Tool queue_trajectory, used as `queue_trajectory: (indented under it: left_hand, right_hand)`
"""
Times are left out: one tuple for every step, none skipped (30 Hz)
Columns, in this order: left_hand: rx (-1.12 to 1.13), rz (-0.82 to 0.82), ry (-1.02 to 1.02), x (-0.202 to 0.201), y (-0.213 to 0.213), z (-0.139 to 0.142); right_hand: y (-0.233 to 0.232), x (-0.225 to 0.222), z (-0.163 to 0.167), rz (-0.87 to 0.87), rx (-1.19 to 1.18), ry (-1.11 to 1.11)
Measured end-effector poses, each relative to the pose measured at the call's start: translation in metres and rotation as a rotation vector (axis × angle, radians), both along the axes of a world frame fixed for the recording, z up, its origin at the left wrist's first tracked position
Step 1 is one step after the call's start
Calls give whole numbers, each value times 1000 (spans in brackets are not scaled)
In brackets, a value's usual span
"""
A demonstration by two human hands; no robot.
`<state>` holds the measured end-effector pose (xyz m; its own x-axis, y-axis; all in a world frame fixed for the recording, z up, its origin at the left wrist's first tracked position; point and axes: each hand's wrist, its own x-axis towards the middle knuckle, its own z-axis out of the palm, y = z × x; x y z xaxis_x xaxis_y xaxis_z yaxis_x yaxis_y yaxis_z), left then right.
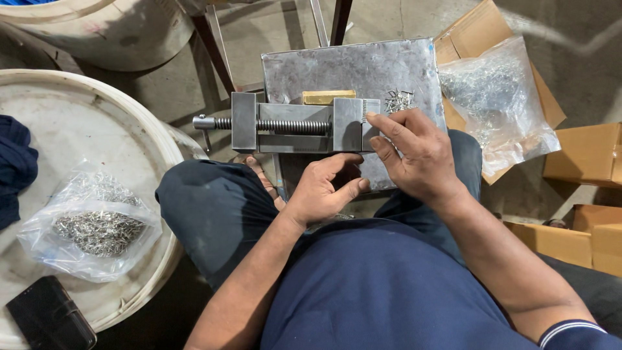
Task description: The person sits cross-legged and uses a bench vise to bend small metal pins. They pick up pins from a pile, insert them into the vise jaws, and tighten the screw to bend the metal before removing them.
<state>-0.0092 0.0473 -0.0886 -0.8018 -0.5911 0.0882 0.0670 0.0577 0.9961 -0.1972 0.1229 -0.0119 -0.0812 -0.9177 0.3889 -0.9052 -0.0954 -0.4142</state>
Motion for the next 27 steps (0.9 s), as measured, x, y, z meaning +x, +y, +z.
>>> queue_trajectory:
  left_hand:
    - [-9, 1, 7, 0, 0, 1]
    - [-19, 2, 15, 1, -1, 1]
    - [-6, -1, 14, 1, -1, 1]
    - [6, -5, 13, 1, -1, 0]
    - [19, -10, 12, 2, -1, -1]
    - [-18, 4, 52, 2, -1, -3]
    - [-52, 13, 93, 1, 0, -5]
    - [-80, 17, 136, 1, 1, -7]
    - [-72, 23, 113, 0, 3, -10]
    - [-59, 27, 87, 0, 5, -12]
    - [-58, 34, 64, 0, 6, -14]
    - [-15, 23, 57, -1, 7, -15]
    - [28, 12, 44, -1, 7, -15]
    - [67, 3, 30, -1, 7, -15]
    - [48, 2, 31, -1, 6, -15]
    - [27, 1, 33, -2, 5, -14]
    - [9, -2, 36, -2, 5, -13]
    - [-4, -2, 34, -3, 5, -11]
    - [-17, -2, 32, -3, 4, -10]
    - [-29, -2, 30, -4, 5, -9]
    - [-16, -2, 25, -4, 6, -8]
    - [-5, -2, 20, -5, 7, -8]
    - [7, -3, 15, -5, 8, -8]
    - [15, 6, -2, -5, 9, -8]
    - [20, 12, -17, -5, 9, -9]
    - [22, 11, -27, -6, 10, -10]
    - [-36, 32, -55, -6, 10, -11]
  right_hand:
    - [0, 1, -1, -4, 4, -6]
    - [0, 1, -1, -7, 8, -12]
    - [0, 2, -2, -4, -3, -16]
    - [1, 2, -3, 0, -14, -19]
    - [2, 1, -5, 2, -25, -23]
    - [4, -1, -7, -28, -24, -76]
    - [8, -5, -8, -63, -20, -128]
    - [14, -10, -9, -102, -13, -178]
    - [21, -17, -11, -134, -1, -200]
    - [27, -24, -14, -168, 15, -224]
    - [32, -32, -17, -198, 20, -245]
    - [37, -39, -20, -193, 48, -216]
    - [43, -44, -23, -187, 79, -192]
    - [46, -45, -27, -179, 104, -170]
    - [48, -45, -32, -169, 118, -140]
    - [50, -44, -36, -160, 129, -110]
    - [53, -43, -38, -152, 144, -80]
    - [54, -43, -39, -196, 187, -100]
    - [54, -43, -41, -238, 230, -120]
    - [54, -43, -41, -280, 273, -142]
    - [53, -44, -41, -262, 251, -155]
    - [51, -47, -41, -246, 227, -167]
    - [49, -50, -41, -229, 204, -179]
    - [48, -50, -42, -222, 193, -159]
    - [46, -49, -44, -218, 180, -137]
    - [44, -50, -46, -223, 163, -111]
    - [43, -50, -48, -218, 167, -40]
